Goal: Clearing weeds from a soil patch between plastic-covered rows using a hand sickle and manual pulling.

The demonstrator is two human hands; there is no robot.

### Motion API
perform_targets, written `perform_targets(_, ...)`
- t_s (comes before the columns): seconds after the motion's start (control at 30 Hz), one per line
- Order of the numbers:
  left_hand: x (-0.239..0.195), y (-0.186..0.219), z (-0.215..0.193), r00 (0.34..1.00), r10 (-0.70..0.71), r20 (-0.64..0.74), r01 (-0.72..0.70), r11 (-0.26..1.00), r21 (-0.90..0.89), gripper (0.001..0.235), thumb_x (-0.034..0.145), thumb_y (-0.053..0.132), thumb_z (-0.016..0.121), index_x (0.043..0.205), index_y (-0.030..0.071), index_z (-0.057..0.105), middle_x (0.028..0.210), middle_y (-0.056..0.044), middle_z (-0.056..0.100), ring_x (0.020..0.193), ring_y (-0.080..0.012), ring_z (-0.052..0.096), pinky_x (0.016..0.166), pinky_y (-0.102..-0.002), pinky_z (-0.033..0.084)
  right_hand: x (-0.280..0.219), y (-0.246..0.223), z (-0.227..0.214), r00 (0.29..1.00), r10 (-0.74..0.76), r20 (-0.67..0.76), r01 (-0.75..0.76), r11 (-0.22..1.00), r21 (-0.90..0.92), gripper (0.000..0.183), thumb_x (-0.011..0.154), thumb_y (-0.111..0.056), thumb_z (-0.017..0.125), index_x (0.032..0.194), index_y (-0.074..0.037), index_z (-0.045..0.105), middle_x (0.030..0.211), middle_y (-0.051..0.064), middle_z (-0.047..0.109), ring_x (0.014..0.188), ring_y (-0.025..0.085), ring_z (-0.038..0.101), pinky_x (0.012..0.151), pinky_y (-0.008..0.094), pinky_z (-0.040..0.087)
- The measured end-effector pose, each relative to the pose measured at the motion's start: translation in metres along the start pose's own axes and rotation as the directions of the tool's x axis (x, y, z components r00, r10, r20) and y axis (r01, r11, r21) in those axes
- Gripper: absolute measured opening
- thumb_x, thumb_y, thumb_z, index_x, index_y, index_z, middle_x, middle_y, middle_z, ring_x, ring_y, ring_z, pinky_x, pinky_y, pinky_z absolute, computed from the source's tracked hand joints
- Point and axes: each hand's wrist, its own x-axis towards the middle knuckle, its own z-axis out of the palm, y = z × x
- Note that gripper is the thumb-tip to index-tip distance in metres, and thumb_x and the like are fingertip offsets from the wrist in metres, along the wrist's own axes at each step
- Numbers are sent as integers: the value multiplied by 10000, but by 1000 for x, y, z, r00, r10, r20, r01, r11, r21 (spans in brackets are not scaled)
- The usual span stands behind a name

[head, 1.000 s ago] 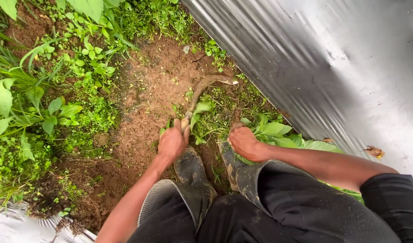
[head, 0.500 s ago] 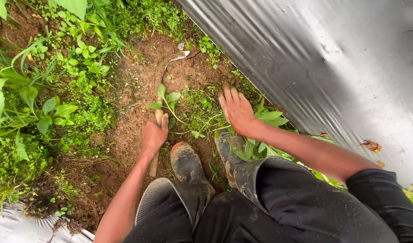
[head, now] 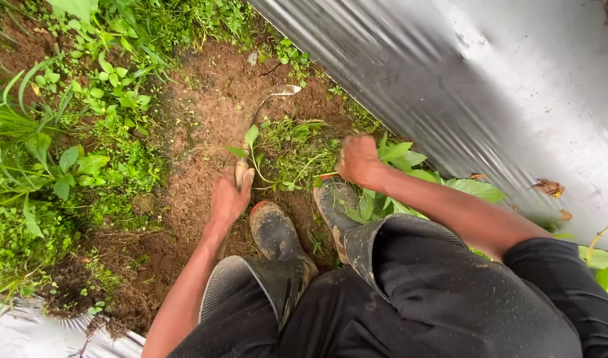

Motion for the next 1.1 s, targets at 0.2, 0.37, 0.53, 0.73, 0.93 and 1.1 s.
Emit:
perform_targets(0.2,5,7,-3,999,-37,-11,37,999,11,501,1068,410,532,1208,-66,606,697,-215,655,679,-354,711,652,-467,602,-49,31,-8,999,43,21,-47,969,243,771,1034,-692,258,843,-111,726,652,61,641,552,139,618,538,265,583)
perform_targets(0.37,7,5,5,1000,2,-24,0,997,73,497,1034,475,537,1051,-13,627,724,-219,667,731,-398,730,612,-484,573,-81,67,-41,785,24,-619,136,968,210,467,976,-142,308,1298,-46,631,1227,231,550,1018,333,487,748,398,346)
perform_targets(0.53,8,4,13,999,-10,-36,11,999,36,520,1006,502,547,1059,-9,627,807,-284,687,864,-512,709,688,-588,551,-16,74,2,673,-169,-720,41,980,-192,371,983,-194,560,1345,-135,620,1328,175,514,1140,304,494,823,344,405)
perform_targets(0.73,15,-3,19,998,-52,-32,54,997,47,503,985,521,562,1055,29,637,827,-268,701,908,-505,705,730,-597,549,-20,88,-33,595,-380,-708,197,923,-330,82,882,-150,651,851,-137,726,920,39,511,846,202,535,580,287,401)
perform_targets(0.93,16,-1,18,998,-55,-36,57,997,46,509,988,527,563,1082,33,634,865,-269,701,920,-492,707,751,-585,547,6,99,-70,643,-414,-644,64,867,-494,98,972,-232,645,963,-173,722,953,50,614,859,187,554,634,216,456)
perform_targets(1.1,15,3,15,997,-59,-50,60,998,9,485,1006,477,572,1101,8,655,891,-264,698,926,-472,715,751,-557,555,11,102,-96,627,-281,-726,235,957,-167,154,946,-228,631,1031,-143,726,926,69,607,795,162,571,514,228,466)
